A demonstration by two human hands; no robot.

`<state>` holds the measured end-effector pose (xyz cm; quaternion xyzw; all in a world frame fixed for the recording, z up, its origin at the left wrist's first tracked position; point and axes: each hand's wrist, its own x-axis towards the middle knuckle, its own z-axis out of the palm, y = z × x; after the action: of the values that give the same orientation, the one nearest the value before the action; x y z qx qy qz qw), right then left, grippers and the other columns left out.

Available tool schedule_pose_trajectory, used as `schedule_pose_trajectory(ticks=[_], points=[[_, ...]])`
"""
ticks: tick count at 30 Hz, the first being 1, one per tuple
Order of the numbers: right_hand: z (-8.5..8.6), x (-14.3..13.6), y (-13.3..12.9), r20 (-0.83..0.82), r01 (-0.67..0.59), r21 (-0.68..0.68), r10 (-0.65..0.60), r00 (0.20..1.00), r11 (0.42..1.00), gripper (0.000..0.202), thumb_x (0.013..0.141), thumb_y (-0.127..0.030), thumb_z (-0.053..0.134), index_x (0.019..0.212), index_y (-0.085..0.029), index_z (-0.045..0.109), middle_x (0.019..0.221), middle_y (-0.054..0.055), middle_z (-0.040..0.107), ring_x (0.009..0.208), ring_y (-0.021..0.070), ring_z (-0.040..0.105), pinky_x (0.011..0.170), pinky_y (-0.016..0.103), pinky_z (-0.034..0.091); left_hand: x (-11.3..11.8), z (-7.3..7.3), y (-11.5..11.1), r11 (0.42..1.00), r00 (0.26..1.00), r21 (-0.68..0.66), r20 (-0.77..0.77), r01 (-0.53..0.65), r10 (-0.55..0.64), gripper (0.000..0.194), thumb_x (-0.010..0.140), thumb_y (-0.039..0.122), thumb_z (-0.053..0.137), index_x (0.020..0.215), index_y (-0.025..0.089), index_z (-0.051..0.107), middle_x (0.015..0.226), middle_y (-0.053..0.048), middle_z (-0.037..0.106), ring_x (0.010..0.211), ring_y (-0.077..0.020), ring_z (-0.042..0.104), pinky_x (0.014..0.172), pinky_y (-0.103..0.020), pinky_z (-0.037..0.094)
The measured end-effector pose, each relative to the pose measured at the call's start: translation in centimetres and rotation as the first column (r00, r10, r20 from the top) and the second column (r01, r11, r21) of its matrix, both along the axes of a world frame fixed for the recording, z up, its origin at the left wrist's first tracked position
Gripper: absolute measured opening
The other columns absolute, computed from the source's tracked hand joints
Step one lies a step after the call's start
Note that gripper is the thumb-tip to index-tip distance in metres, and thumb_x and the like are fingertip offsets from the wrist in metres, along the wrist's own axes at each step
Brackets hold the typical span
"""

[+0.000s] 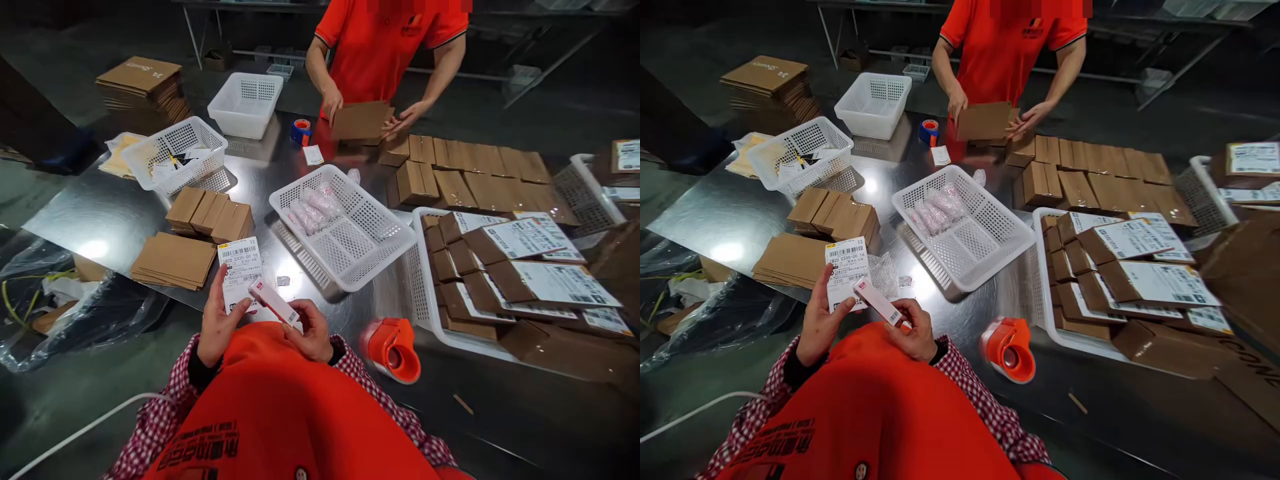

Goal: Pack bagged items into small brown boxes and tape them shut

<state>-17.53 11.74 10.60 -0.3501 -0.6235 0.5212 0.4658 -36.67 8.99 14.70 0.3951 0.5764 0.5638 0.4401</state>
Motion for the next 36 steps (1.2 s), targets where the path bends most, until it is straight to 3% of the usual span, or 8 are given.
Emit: schedule_pose_trajectory(ticks=[12, 24, 28, 32, 34, 36], points=[[0.0, -0.1, 0.0, -0.007, -0.001, -0.078, 0.000, 1.000, 0.997, 0.030, 0.076, -0.038, 0.068, 0.100, -0.022, 0.056, 0.073, 0.001, 0.062, 0.055, 0.0121, 0.055, 0.051, 0.026, 0.048, -0.2, -0.3, 0.1, 1.000, 0.998, -0.008, -0.057, 0.010, -0.010, 0.081, 0.083, 0.036, 0.066, 0.150, 0.031, 0.021, 0.153, -0.011, 0.036, 0.132, -0.0294, 0.046, 0.103, -0.045, 0.047], [0.0, 0.0, 0.0, 0.017, -0.012, -0.062, 0.013, 1.000, 0.998, 0.030, 0.078, -0.037, 0.067, 0.100, -0.022, 0.055, 0.074, 0.001, 0.062, 0.055, 0.0119, 0.055, 0.052, 0.025, 0.049, -0.1, 0.1, 0.3, 0.999, 1.000, -0.039, -0.006, -0.003, 0.002, 0.082, 0.081, 0.037, 0.068, 0.149, 0.029, 0.023, 0.154, -0.012, 0.034, 0.132, -0.0300, 0.046, 0.101, -0.043, 0.049], [0.2, -0.1, 0.1, 0.052, -0.006, 0.002, 0.006, 0.999, 1.000, 0.028, 0.080, -0.038, 0.065, 0.101, -0.022, 0.056, 0.072, 0.000, 0.061, 0.054, 0.0117, 0.055, 0.052, 0.025, 0.048, -0.2, -0.2, 0.2, 0.999, 0.998, -0.040, 0.059, 0.004, -0.002, 0.082, 0.081, 0.036, 0.068, 0.149, 0.029, 0.023, 0.154, -0.011, 0.034, 0.133, -0.0310, 0.044, 0.097, -0.043, 0.052], [0.6, -0.5, 0.1, 0.185, -0.189, 0.086, 0.171, 0.968, 0.978, 0.036, 0.079, -0.043, 0.068, 0.106, -0.021, 0.057, 0.072, 0.000, 0.063, 0.054, 0.0114, 0.055, 0.052, 0.024, 0.047, -0.1, -0.4, 0.0, 0.997, 0.994, -0.071, 0.103, 0.037, -0.030, 0.080, 0.079, 0.038, 0.070, 0.147, 0.029, 0.029, 0.154, -0.009, 0.034, 0.134, -0.0297, 0.044, 0.103, -0.043, 0.047], [0.2, -0.4, 0.4, 0.190, -0.343, 0.039, 0.331, 0.924, 0.938, 0.048, 0.073, -0.049, 0.074, 0.108, -0.020, 0.058, 0.071, -0.001, 0.063, 0.053, 0.0111, 0.055, 0.051, 0.024, 0.046, -0.2, -0.6, -0.1, 0.994, 0.995, -0.110, 0.102, 0.022, -0.011, 0.079, 0.079, 0.038, 0.070, 0.146, 0.029, 0.030, 0.152, -0.009, 0.038, 0.132, -0.0285, 0.046, 0.106, -0.043, 0.044], [-1.1, 0.0, 1.2, 0.136, -0.379, -0.045, 0.382, 0.914, 0.924, 0.049, 0.072, -0.052, 0.074, 0.105, -0.019, 0.059, 0.069, -0.001, 0.063, 0.053, 0.0113, 0.057, 0.052, 0.024, 0.047, -0.5, -0.8, -0.4, 0.990, 0.997, -0.141, 0.076, -0.012, 0.023, 0.079, 0.079, 0.038, 0.070, 0.146, 0.029, 0.031, 0.150, -0.010, 0.040, 0.131, -0.0288, 0.047, 0.107, -0.045, 0.042]])
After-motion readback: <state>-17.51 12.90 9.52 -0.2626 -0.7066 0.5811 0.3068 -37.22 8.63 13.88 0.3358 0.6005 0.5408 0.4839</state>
